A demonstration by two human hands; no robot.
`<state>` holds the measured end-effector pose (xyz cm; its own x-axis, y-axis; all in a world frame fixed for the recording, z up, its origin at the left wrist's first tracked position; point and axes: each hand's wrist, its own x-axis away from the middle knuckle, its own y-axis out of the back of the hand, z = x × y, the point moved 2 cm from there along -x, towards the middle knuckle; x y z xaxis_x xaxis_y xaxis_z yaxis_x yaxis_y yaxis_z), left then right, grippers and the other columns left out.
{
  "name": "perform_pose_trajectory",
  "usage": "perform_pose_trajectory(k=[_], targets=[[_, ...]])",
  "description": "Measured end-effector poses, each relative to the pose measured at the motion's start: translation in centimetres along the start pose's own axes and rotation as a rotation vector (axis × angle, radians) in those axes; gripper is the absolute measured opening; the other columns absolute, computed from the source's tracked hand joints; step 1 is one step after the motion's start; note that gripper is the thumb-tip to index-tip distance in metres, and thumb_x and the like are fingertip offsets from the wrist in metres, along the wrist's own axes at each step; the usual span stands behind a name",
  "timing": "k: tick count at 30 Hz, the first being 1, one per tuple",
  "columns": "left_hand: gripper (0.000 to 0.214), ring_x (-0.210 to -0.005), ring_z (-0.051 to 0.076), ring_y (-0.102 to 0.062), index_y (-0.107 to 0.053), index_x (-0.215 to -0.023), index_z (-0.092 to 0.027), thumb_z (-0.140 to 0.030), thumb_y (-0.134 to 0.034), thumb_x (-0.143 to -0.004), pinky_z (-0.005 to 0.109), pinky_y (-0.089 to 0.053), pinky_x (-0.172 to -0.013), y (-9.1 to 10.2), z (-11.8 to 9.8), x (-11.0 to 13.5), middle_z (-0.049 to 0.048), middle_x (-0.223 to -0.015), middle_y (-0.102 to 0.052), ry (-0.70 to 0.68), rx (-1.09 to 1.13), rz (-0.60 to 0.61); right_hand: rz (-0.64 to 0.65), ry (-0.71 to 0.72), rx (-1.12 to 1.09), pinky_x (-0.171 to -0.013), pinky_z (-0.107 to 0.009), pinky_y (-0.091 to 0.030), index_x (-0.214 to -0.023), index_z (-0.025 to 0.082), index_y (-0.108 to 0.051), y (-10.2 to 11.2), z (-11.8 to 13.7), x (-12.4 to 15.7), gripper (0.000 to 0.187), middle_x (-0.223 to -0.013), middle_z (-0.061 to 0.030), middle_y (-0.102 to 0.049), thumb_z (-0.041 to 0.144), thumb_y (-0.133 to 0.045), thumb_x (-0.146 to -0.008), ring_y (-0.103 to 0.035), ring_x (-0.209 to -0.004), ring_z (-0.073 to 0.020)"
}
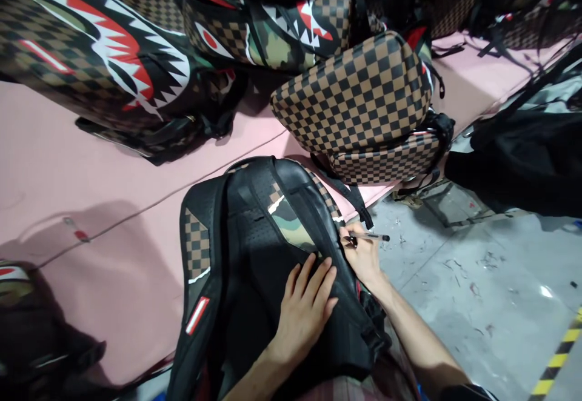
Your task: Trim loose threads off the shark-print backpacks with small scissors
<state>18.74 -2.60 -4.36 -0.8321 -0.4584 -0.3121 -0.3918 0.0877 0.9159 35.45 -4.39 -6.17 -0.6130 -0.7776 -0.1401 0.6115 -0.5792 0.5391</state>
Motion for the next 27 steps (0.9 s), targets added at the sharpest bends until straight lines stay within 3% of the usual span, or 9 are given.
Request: perform_pose_trajectory(k=[11,17,20,23,25,27], targets=[[0.038,-0.129,0.027,-0.038,-0.053,-0.123,-0.019,-0.030,-0.047,-0.088,0.044,-0.029,-0.105,0.1,0.0,0.0,0.0024,-0.132,-0.053,-0.004,-0.029,0.015,0.014,0.019,0.018,-0.055,-0.023,-0.038,-0.072,0.020,-0.050,0.1,0.3,-0.1,0.025,-0.062,0.0025,-0.053,0.035,-0.043,-0.090,-0.048,-0.054,-0.0113],[0.042,-0.127,0.028,-0.038,-0.052,-0.125,-0.019,-0.036,-0.051,-0.087,0.045,-0.034,-0.103,0.0,-0.4,-0.2,0.0008,-0.135,-0.050,0.013,-0.019,0.043,0.030,-0.051,0.011,-0.056,-0.025,-0.038,-0.071,0.019,-0.052,0.0,0.1,0.1,0.027,-0.061,0.0019,-0.053,0.038,-0.043,-0.089,-0.048,-0.055,-0.0120],[0.042,-0.129,0.028,-0.037,-0.051,-0.125,-0.018,-0.034,-0.052,-0.086,0.046,-0.036,-0.102,0.8,-0.3,-0.2,0.0031,-0.134,-0.051,-0.009,0.074,0.033,0.028,-0.101,-0.028,-0.054,-0.025,-0.035,-0.068,0.019,-0.050,0.5,-0.4,-0.5,0.030,-0.058,0.0022,-0.049,0.041,-0.045,-0.087,-0.045,-0.053,-0.0118],[0.036,-0.128,0.026,-0.039,-0.052,-0.123,-0.016,-0.021,-0.047,-0.088,0.044,-0.038,-0.102,3.1,0.6,-0.2,0.0078,-0.128,-0.055,0.059,0.347,-0.026,-0.065,-0.213,-0.195,-0.049,-0.023,-0.031,-0.066,0.019,-0.047,2.8,0.7,-1.2,0.030,-0.054,0.0043,-0.041,0.042,-0.049,-0.084,-0.038,-0.050,-0.0101],[0.033,-0.119,0.021,-0.049,-0.054,-0.120,-0.017,-0.018,-0.043,-0.089,0.038,-0.042,-0.099,5.3,1.7,-0.3,0.0091,-0.120,-0.060,0.196,0.634,-0.068,0.058,-0.251,-0.315,-0.047,-0.022,-0.028,-0.063,0.018,-0.046,4.4,3.1,-1.2,0.031,-0.053,0.0050,-0.038,0.042,-0.053,-0.082,-0.035,-0.049,-0.0088],[0.032,-0.105,0.018,-0.058,-0.058,-0.117,-0.018,-0.025,-0.043,-0.090,0.032,-0.047,-0.091,7.6,2.6,-0.4,0.0089,-0.111,-0.064,0.377,0.952,-0.059,0.409,-0.264,-0.396,-0.044,-0.021,-0.025,-0.060,0.018,-0.045,5.1,6.7,-0.5,0.033,-0.049,0.0052,-0.038,0.042,-0.054,-0.080,-0.032,-0.045,-0.0076]])
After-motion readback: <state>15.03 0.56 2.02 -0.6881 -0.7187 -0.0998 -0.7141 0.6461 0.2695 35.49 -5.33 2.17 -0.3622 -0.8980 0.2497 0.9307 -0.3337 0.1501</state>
